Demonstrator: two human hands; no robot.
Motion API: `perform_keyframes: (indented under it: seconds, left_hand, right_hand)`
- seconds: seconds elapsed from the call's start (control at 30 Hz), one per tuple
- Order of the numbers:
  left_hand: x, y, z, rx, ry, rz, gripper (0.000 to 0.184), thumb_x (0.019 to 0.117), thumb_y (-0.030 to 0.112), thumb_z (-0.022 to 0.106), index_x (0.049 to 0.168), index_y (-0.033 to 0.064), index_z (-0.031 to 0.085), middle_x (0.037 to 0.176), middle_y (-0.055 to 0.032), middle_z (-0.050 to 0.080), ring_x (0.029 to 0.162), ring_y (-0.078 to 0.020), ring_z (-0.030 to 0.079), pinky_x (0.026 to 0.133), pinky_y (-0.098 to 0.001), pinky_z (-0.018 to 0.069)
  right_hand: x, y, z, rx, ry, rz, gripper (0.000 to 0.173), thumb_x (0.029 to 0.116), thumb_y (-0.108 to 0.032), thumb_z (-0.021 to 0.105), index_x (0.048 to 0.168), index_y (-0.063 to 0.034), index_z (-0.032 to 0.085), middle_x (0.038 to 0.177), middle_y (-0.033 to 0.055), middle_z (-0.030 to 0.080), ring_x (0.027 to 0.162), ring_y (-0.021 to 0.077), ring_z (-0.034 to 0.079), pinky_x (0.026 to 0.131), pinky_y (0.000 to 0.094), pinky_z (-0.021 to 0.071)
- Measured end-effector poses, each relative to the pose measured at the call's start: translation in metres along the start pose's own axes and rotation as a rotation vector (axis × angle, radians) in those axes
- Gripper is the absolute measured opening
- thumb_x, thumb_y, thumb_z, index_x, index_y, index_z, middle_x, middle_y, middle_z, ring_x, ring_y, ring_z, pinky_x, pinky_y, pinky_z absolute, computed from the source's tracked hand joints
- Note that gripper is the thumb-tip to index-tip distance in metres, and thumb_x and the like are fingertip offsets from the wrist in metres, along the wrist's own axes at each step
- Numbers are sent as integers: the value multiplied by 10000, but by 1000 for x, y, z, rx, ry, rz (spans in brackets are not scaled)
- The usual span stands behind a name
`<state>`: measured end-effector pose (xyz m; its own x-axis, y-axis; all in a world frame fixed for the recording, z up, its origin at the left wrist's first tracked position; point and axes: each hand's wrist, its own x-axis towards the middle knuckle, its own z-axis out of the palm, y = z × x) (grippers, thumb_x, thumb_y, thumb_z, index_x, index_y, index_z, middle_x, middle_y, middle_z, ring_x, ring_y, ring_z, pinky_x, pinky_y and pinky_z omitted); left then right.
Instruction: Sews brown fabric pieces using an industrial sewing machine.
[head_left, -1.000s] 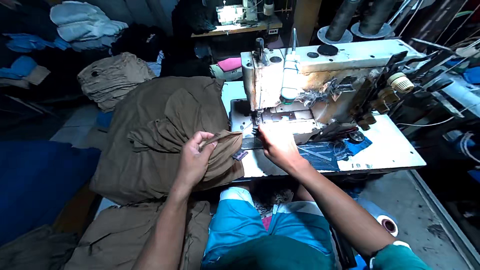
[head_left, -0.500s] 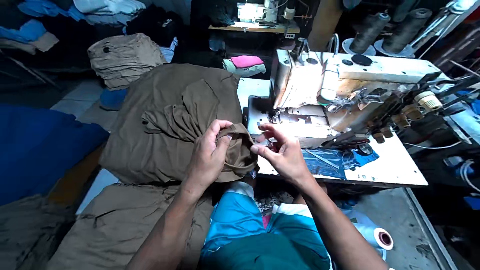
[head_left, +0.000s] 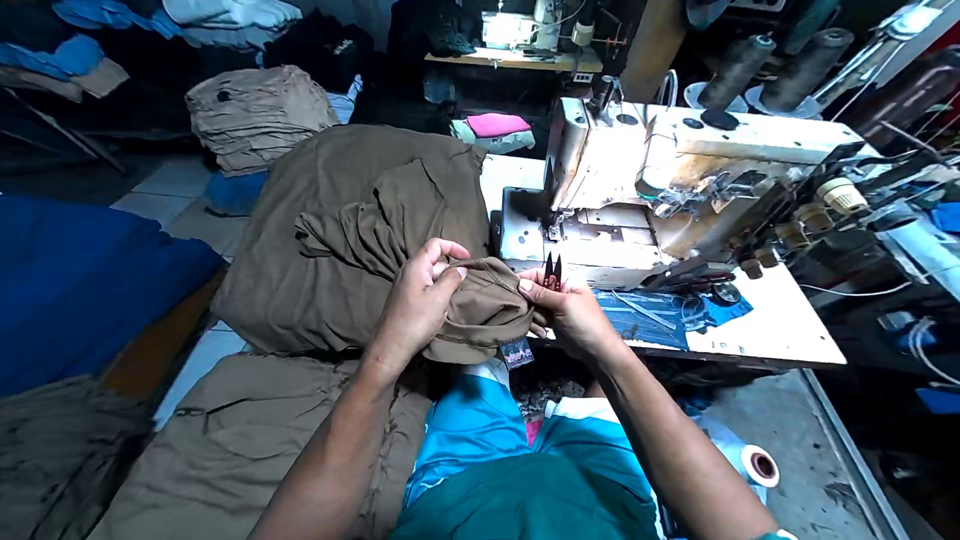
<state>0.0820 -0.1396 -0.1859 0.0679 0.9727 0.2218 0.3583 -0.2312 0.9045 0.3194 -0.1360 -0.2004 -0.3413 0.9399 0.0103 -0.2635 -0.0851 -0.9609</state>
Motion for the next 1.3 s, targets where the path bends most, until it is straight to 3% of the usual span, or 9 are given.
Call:
perform_keyframes:
  seconds: [0.17, 0.27, 0.37, 0.43, 0.5, 0.67, 0.87, 1.2, 1.3]
  left_hand:
    - [-2, 1, 2, 31, 11, 15, 196, 1033, 188, 603, 1227, 211, 622, 709, 4, 611, 548, -144, 538, 489, -324, 462]
    - [-4, 3, 2, 93, 24, 7, 202, 1030, 215, 603, 1232, 220, 600, 771, 23, 633, 612, -133, 585, 532, -336, 502]
    - [-6, 8, 0, 158, 26, 11, 224, 1020, 225, 614, 1238, 208, 567, 806, 14, 615, 624, -142, 579, 539, -357, 510]
    - [-7, 10, 0, 170, 18, 13, 217, 1013, 219, 626, 1220, 199, 564, 791, 2, 595, 606, -148, 561, 526, -361, 499]
    - [-6, 12, 0, 165, 7, 21, 201, 1017, 221, 627, 1209, 208, 573, 760, 17, 595, 588, -133, 551, 514, -335, 485]
    - [-2, 11, 4, 120, -31, -19, 160, 1025, 207, 630, 1185, 199, 621, 712, 5, 616, 560, -137, 549, 507, -323, 475]
    - [2, 1, 14, 103, -57, -75, 123, 1027, 237, 635, 1139, 188, 637, 674, 7, 631, 544, -135, 557, 508, -322, 469]
    - [3, -6, 29, 114, -18, -58, 142, 1021, 252, 644, 1155, 205, 631, 683, 16, 607, 538, -136, 551, 496, -330, 487]
    - [2, -5, 31, 121, 0, -16, 137, 1018, 254, 644, 1146, 208, 624, 679, 28, 605, 534, -126, 549, 484, -320, 480]
  right_hand:
    - [-3, -1, -2, -42, 0, 13, 195, 1036, -120, 575, 1045, 22, 707, 650, 68, 568, 481, 87, 455, 466, 254, 435]
    - [-3, -2, -2, -73, -2, -1, 196, 1026, -147, 603, 1011, 13, 714, 626, 52, 552, 470, 85, 457, 455, 251, 432]
    - [-5, -11, 2, -274, 8, -4, 178, 962, -169, 720, 1068, -26, 734, 724, 68, 651, 506, 95, 517, 476, 250, 463]
    - [-4, -14, 6, -382, 21, -30, 155, 940, -163, 752, 1032, -40, 751, 731, 57, 679, 505, 91, 536, 475, 246, 471]
    - [-2, -14, 7, -388, 34, -33, 143, 966, -181, 720, 987, -43, 745, 695, 63, 657, 494, 100, 526, 468, 259, 459]
    - [-1, -6, 1, -255, 30, 42, 195, 1020, -204, 639, 1001, -32, 729, 720, 92, 664, 554, 126, 578, 507, 280, 493]
    - [-6, 3, -7, -91, 11, 107, 237, 1054, -214, 562, 964, -23, 671, 634, 51, 546, 483, 99, 468, 458, 261, 425]
    - [-8, 12, -18, -41, 2, 79, 260, 1068, -210, 521, 955, -22, 661, 608, 35, 504, 466, 90, 433, 451, 255, 412]
    - [-9, 13, -20, -84, 2, 44, 252, 1053, -227, 559, 935, -29, 662, 599, 26, 489, 467, 94, 434, 457, 261, 417]
